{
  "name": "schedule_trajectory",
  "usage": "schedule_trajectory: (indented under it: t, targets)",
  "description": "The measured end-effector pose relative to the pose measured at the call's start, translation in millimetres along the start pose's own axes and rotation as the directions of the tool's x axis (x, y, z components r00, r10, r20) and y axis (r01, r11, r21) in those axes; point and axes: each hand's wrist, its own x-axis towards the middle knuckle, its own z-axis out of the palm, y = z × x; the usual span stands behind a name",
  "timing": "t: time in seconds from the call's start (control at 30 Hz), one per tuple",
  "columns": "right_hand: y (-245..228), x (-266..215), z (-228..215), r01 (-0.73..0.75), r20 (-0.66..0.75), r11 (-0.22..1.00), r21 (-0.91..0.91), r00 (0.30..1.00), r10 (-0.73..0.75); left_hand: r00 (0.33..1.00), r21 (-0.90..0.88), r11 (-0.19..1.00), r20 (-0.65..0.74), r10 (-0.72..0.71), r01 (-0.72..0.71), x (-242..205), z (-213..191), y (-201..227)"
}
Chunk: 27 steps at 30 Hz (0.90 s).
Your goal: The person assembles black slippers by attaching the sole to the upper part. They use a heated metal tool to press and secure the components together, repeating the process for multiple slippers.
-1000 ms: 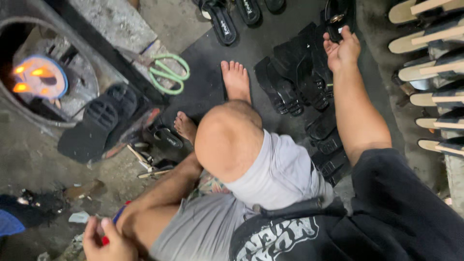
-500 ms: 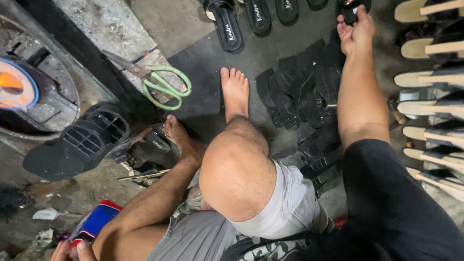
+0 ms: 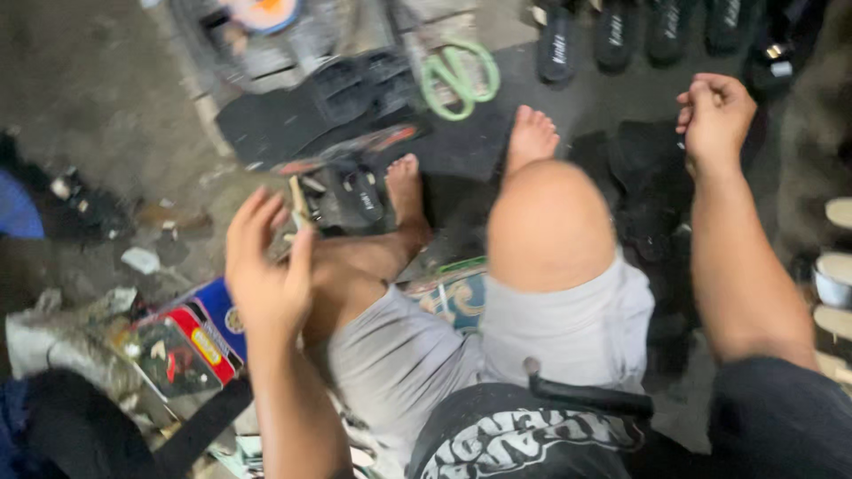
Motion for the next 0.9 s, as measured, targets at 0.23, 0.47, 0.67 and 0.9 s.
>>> schedule_trajectory:
  t: [0.23,0.47,0.67,0.9]
  targets:
    - [-213.6,-71.3,148.2,0.819,0.632,0.558,-0.134,0.504,-0.589,0.966,0.202,0.948,0.126,0.226,-0.247,85.0,-7.4,-32.1]
    - [-260.3,-126.2,312.7,0.974,0.868,0.086,-0.211,0.228,-0.441,0.943,0.319,0.938,0.331,0.027,-0.138,121.9,33.3,-91.0]
    - [-238.8,-116.9,351.8,0.977,0.939,0.074,-0.201,0.213,-0.270,0.957,0.330,0.937,0.291,0.015,-0.115,136.3,41.1,-109.9]
    - [-254.3,-140.5,367.7,0.980,0.911,0.026,-0.200,0.195,-0.364,0.979,0.253,0.959,0.184,0.084,-0.130,127.3,23.2,-105.4]
